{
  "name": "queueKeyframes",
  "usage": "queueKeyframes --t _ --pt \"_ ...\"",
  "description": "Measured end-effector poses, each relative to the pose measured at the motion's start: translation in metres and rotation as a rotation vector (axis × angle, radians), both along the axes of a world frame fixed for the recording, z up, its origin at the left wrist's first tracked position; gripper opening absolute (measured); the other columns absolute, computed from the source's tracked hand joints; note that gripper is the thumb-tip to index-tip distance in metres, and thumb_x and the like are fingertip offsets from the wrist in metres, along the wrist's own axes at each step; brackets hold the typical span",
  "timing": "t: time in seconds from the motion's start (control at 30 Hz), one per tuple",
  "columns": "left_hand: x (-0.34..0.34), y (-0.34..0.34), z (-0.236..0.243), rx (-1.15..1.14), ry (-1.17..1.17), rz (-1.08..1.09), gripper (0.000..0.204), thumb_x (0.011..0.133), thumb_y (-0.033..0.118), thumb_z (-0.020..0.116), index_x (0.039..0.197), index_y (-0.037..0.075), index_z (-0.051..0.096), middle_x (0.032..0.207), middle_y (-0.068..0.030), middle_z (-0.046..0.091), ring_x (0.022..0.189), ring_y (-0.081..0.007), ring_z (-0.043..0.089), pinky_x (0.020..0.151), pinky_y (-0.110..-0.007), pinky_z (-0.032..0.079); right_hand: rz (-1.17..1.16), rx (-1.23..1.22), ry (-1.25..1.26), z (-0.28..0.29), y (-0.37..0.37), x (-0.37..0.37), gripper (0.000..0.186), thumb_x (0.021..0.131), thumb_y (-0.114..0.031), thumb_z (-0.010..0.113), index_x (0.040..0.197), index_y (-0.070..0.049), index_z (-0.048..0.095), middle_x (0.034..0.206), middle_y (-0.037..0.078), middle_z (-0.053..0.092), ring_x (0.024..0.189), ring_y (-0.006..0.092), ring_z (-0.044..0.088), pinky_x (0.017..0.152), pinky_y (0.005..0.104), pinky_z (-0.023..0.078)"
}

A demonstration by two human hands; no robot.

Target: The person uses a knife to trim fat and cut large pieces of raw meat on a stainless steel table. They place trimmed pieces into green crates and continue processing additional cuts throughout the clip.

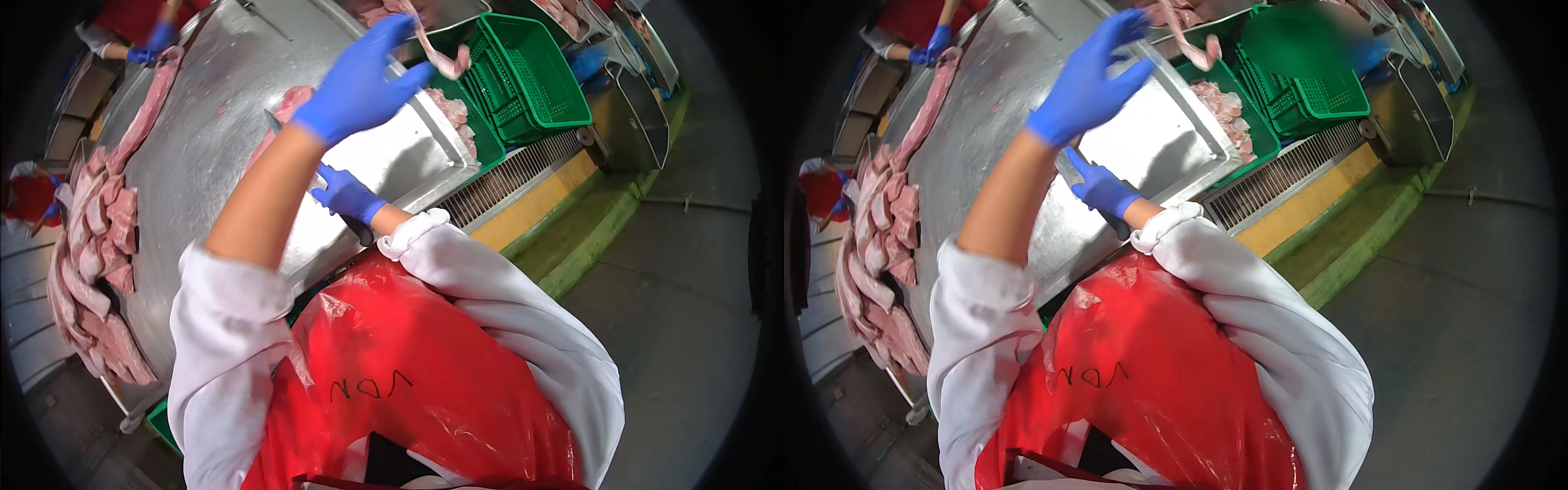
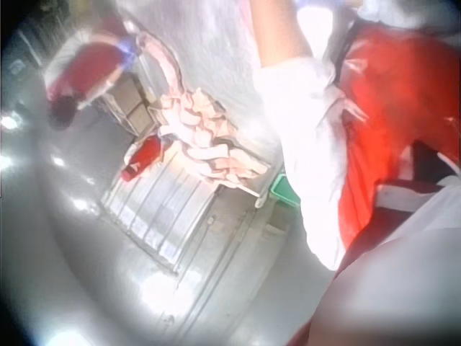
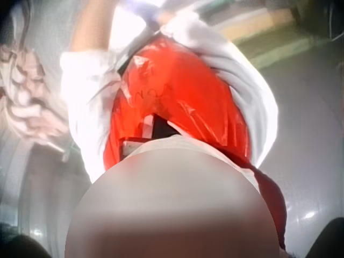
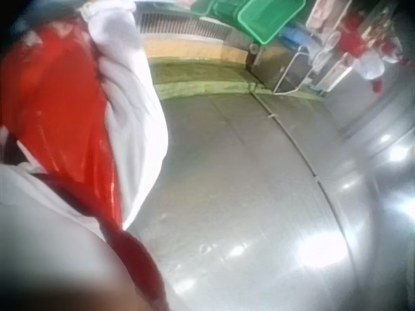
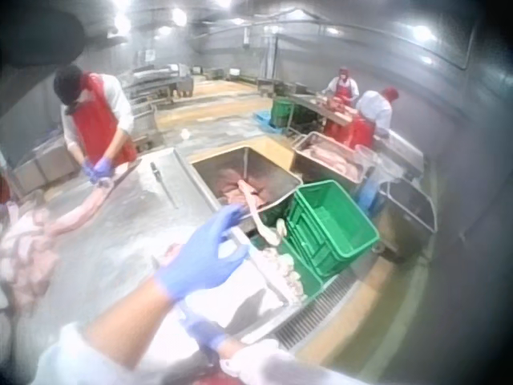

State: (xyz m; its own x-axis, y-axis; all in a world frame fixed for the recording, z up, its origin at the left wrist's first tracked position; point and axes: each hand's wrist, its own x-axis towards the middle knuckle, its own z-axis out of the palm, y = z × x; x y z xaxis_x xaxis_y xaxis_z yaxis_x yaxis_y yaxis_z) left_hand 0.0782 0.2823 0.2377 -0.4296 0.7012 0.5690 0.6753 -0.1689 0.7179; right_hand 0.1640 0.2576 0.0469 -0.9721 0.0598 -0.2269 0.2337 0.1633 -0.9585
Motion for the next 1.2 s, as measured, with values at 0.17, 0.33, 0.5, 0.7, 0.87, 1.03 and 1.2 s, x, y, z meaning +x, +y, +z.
queueKeyframes --t 0.17,0.33,0.5,0.7,0.87,1.03,1.2 --pt "-0.097 -0.192 -0.14 -0.499 -0.168 0.419 0.06 0.093 0.023 0.07 0.142 -0.003 0.047 0.139 -0.0222 0.056 0.13 -0.031 0.054 0.11 -0.041 0.041 -0.157 0.046 0.05 -0.034 0.042 -0.03 0.064 0.089 -0.021 0.06 0.145 -0.006 0.034 0.081 0.021 0.069 0.063 0.0326 0.07 0.062 0.0456 0.057" --pt "-0.027 -0.459 -0.274 -0.98 -0.172 0.884 0.077 0.082 0.045 0.078 0.138 -0.002 0.051 0.134 -0.0254 0.057 0.125 -0.0402 0.054 0.108 -0.047 0.042 0.045 0.141 0.167 -0.06 0.005 -0.112 0.068 0.09 -0.021 0.059 0.149 -0.007 0.03 0.102 0.029 0.068 0.092 0.0451 0.068 0.085 0.0506 0.053" --pt "-0.008 -0.374 -0.256 -0.901 -0.226 1.109 0.08 0.077 0.055 0.078 0.136 0.005 0.055 0.132 -0.023 0.059 0.121 -0.0405 0.056 0.104 -0.048 0.045 0.176 0.355 0.148 -0.094 -0.026 -0.172 0.066 0.096 -0.015 0.045 0.157 -0.015 0.021 0.099 0.032 0.068 0.088 0.0437 0.069 0.082 0.0523 0.052" --pt "0.041 -0.305 -0.237 -1.105 -0.171 1.111 0.081 0.073 0.068 0.071 0.119 0.003 0.058 0.111 -0.022 0.063 0.102 -0.0408 0.06 0.088 -0.053 0.047 0.015 0.475 0.305 -0.108 0.037 -0.227 0.064 0.094 -0.023 0.055 0.154 -0.018 0.036 0.116 0.027 0.068 0.105 0.0419 0.068 0.091 0.0447 0.053" --pt "-0.034 -0.303 -0.241 -0.649 -0.781 0.819 0.076 0.081 0.064 0.068 0.114 -0.004 0.066 0.114 -0.0231 0.067 0.103 -0.0346 0.066 0.091 -0.042 0.052 0.146 0.719 0.087 -0.068 0.047 -0.227 0.08 0.084 -0.019 0.06 0.157 -0.023 0.028 0.113 0.028 0.068 0.105 0.0414 0.068 0.09 0.045 0.053" --pt "-0.128 -0.254 -0.272 -0.517 -0.948 0.688 0.042 0.086 0.039 0.073 0.104 0.001 0.073 0.096 -0.0133 0.073 0.087 -0.0214 0.068 0.081 -0.035 0.052 0.097 0.72 -0.062 -0.053 0.034 -0.221 0.082 0.083 -0.018 0.061 0.158 -0.025 0.027 0.11 0.027 0.069 0.099 0.0421 0.069 0.087 0.0455 0.054" --pt "-0.143 -0.27 -0.288 -0.563 -0.716 0.774 0.028 0.087 0.028 0.073 0.1 0.003 0.074 0.092 -0.0079 0.073 0.081 -0.017 0.068 0.073 -0.032 0.053 0.054 0.62 -0.108 -0.031 0.005 -0.204 0.084 0.085 -0.018 0.061 0.159 -0.019 0.022 0.1 0.026 0.071 0.083 0.0363 0.073 0.074 0.0427 0.058"
